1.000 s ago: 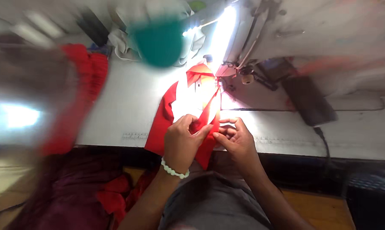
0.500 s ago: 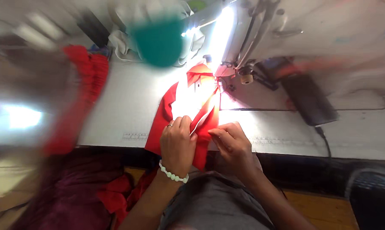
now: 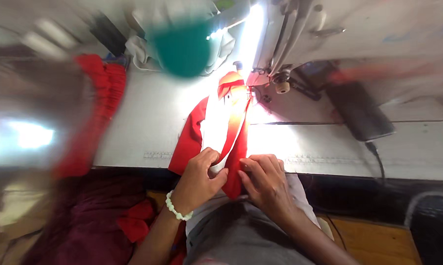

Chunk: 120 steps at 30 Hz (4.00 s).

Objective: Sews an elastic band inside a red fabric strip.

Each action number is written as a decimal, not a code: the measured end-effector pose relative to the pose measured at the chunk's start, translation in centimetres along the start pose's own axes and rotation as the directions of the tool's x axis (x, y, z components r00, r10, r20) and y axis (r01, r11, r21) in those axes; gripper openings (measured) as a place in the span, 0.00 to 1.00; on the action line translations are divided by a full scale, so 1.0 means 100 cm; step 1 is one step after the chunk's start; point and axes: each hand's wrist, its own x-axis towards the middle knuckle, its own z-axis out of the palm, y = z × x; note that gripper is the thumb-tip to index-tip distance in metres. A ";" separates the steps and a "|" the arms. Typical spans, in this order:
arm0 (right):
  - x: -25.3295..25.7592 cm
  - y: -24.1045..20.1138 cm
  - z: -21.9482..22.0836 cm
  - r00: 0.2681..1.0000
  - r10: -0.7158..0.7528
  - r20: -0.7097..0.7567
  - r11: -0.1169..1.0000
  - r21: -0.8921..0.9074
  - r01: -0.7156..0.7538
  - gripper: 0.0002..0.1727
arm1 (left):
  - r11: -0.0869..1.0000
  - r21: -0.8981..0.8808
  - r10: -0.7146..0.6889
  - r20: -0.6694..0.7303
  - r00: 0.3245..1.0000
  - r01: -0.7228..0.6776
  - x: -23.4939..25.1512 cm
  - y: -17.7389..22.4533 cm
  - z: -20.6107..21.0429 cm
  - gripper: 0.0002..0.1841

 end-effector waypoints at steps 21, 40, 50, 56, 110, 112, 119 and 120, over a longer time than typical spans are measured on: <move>-0.031 -0.018 -0.003 0.778 0.446 0.443 0.717 0.343 -0.607 0.20 | 0.923 0.158 -0.325 -0.176 0.929 0.352 -0.048 0.012 0.022 0.18; -0.042 -0.032 -0.005 0.828 0.485 0.280 0.519 0.670 -0.531 0.19 | 0.971 -0.193 -0.189 -0.261 0.947 0.140 -0.056 -0.009 0.036 0.08; -0.039 -0.034 -0.011 0.966 0.208 0.155 0.710 0.655 -0.258 0.17 | 0.979 0.078 0.202 -0.395 0.896 -0.186 -0.057 0.012 0.040 0.08; -0.041 -0.035 -0.010 0.957 0.246 0.154 0.731 0.619 -0.287 0.13 | 0.997 -0.018 -0.071 -0.315 0.947 0.069 -0.056 0.024 0.034 0.17; 0.003 -0.036 -0.058 0.980 -0.136 -0.145 0.882 0.433 0.187 0.08 | 0.963 0.215 0.231 -0.354 0.906 -0.162 -0.068 0.039 0.014 0.07; 0.024 -0.017 -0.062 0.973 -0.129 -0.192 0.933 0.309 0.184 0.06 | 0.970 0.184 0.220 -0.368 0.903 -0.161 -0.067 0.037 0.013 0.06; 0.052 0.022 -0.025 0.937 -0.347 -0.044 0.915 0.205 0.349 0.08 | 0.980 0.114 0.196 -0.374 0.907 -0.164 -0.064 0.042 0.013 0.07; 0.052 0.022 -0.023 0.927 -0.372 -0.043 0.905 0.206 0.373 0.07 | 0.981 0.108 0.188 -0.372 0.909 -0.159 -0.064 0.042 0.013 0.07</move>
